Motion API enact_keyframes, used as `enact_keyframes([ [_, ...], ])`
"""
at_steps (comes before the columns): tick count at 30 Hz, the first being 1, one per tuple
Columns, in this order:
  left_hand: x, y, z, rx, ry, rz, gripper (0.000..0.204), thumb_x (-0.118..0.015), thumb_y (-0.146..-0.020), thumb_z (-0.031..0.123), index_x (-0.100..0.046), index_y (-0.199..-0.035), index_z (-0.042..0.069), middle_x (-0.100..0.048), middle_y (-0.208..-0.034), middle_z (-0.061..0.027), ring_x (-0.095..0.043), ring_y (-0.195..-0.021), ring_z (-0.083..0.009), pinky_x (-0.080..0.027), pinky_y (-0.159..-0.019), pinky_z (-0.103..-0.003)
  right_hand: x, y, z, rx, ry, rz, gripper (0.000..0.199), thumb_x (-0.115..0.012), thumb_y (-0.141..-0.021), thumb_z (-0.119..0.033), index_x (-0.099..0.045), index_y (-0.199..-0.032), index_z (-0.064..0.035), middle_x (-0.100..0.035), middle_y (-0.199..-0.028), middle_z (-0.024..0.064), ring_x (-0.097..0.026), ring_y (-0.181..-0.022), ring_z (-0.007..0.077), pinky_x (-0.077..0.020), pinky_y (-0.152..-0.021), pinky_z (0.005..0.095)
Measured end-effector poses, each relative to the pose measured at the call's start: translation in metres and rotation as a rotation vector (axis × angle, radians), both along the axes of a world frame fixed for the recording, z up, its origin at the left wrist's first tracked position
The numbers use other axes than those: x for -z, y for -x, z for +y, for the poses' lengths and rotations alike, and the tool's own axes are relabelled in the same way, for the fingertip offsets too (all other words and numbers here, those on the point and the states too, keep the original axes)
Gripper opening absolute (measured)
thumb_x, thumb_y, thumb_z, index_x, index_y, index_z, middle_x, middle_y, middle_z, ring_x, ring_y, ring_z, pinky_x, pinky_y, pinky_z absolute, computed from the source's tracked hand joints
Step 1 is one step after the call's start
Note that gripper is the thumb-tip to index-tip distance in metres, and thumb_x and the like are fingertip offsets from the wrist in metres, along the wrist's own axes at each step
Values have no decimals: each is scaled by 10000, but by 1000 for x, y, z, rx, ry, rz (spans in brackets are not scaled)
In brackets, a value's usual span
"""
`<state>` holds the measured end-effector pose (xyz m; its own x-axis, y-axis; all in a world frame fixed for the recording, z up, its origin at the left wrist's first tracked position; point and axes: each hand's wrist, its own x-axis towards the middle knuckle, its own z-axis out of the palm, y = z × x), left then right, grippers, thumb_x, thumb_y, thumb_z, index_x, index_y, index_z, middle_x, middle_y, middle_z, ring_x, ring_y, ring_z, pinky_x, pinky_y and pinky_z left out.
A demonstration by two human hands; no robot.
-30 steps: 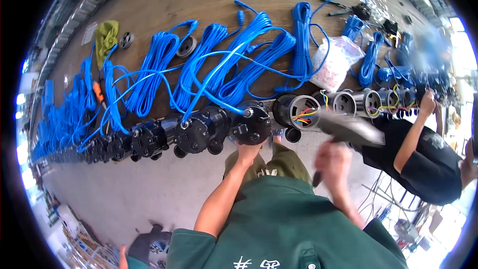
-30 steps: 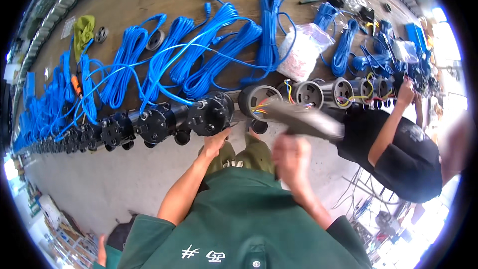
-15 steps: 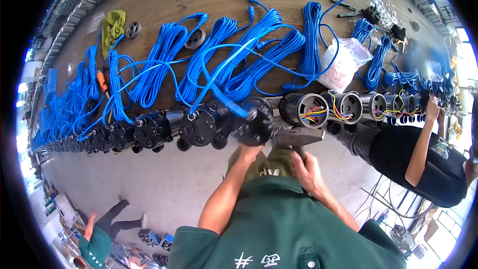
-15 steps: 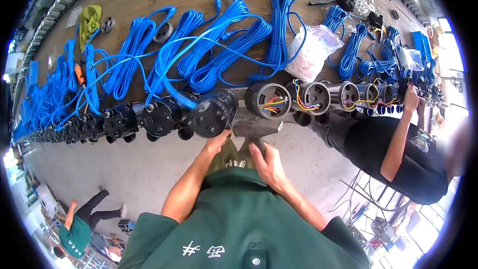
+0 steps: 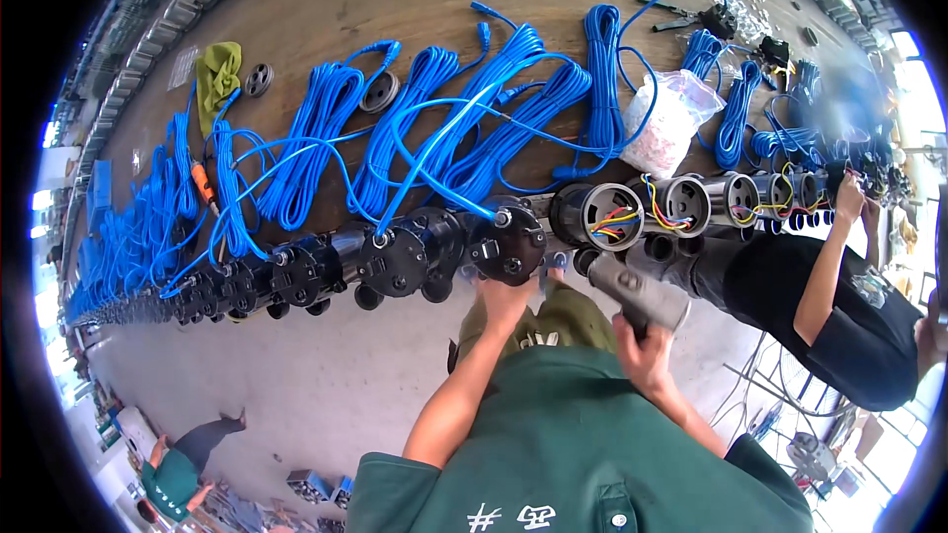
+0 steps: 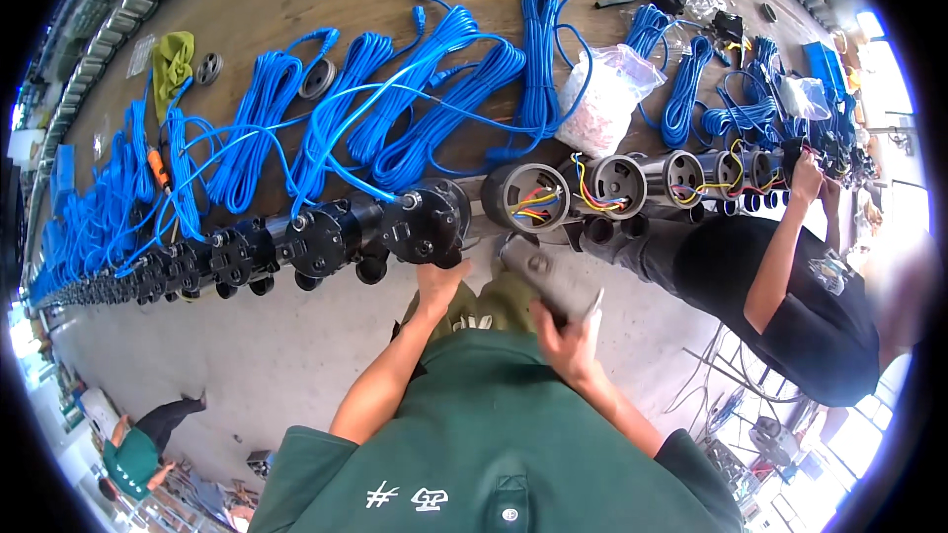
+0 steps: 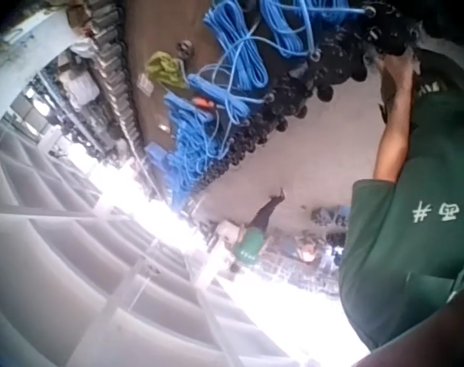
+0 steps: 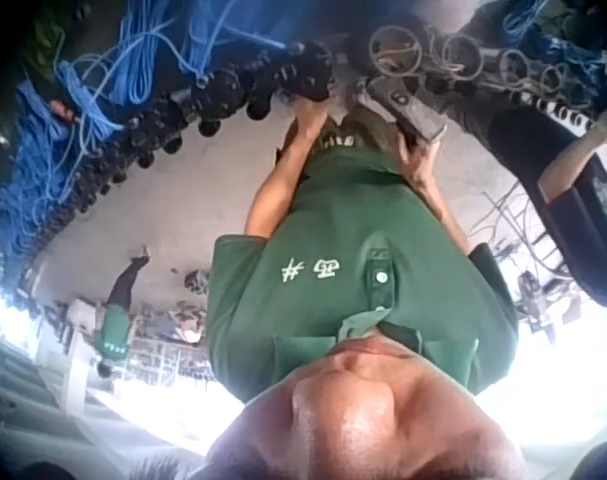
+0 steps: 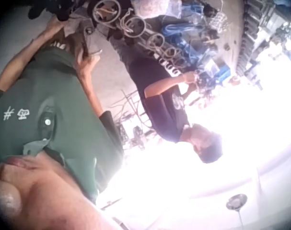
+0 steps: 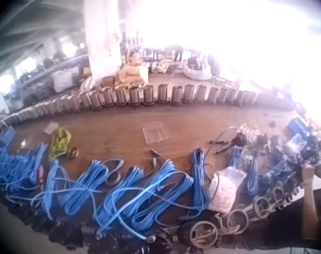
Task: The person assembles multiple industrial pump units at a long workbench, using a hammer to seat components into the pump bodies and handling electrical wiring. They work through a line of pumps, applying hammer strikes and adjusting internal parts by hand.
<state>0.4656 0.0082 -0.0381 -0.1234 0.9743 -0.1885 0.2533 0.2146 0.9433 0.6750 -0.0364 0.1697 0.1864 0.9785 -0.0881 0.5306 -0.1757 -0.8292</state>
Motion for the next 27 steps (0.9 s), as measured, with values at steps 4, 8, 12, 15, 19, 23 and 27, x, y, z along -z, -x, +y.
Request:
enact_keyframes([
  [4,-8,-1,1,17,84,-16,514,-804,-703,62,-678,-1199,25,-666,-1056,-34,-601,-926,-161,-502,-860,-333,16,6,5,-143,-6,23,221,-792,-702,-112,-589,-756,-43,-600,-667,150,-597,-565,308,-466,-526,383],
  [8,-9,-4,2,-36,94,-29,563,-820,-726,71,-672,-1267,24,-696,-1190,-67,-635,-1030,-177,-515,-921,-354,-1,14,16,-438,19,-80,261,-813,-627,-147,-594,-748,-73,-603,-666,120,-621,-593,335,-489,-546,409],
  [12,-23,-5,9,19,3,59,517,-819,-771,80,-679,-1264,16,-706,-1219,-77,-647,-1067,-183,-516,-941,-353,-21,29,42,-653,-316,-83,262,-794,-606,-188,-585,-741,-105,-564,-629,69,-598,-550,297,-472,-530,421],
  [15,-14,3,3,64,17,26,446,-790,-803,173,-708,-1227,58,-729,-1180,-70,-655,-1079,-208,-462,-981,-372,37,23,50,-398,54,-357,254,-787,-670,-204,-635,-821,-68,-688,-736,133,-676,-649,361,-519,-577,466],
  [19,-6,-2,3,35,159,117,489,-750,-819,473,-745,-1220,194,-757,-1191,-59,-649,-1190,-263,-311,-1113,-464,54,-7,16,-354,132,-409,213,-770,-649,-180,-658,-818,-116,-676,-695,137,-678,-634,379,-526,-585,493],
  [23,-19,7,2,109,399,38,499,-814,-784,397,-733,-1194,124,-732,-1160,-52,-620,-1114,-224,-371,-1020,-434,26,-1,16,-422,34,-202,199,-732,-623,-113,-587,-758,-95,-610,-643,105,-639,-604,354,-487,-537,458],
  [27,-31,5,0,20,86,45,469,-896,-734,268,-729,-1082,2,-735,-941,-73,-654,-838,-204,-529,-808,-376,19,6,21,-453,26,-274,235,-726,-567,-112,-556,-727,-89,-591,-637,80,-633,-605,329,-476,-526,442],
])
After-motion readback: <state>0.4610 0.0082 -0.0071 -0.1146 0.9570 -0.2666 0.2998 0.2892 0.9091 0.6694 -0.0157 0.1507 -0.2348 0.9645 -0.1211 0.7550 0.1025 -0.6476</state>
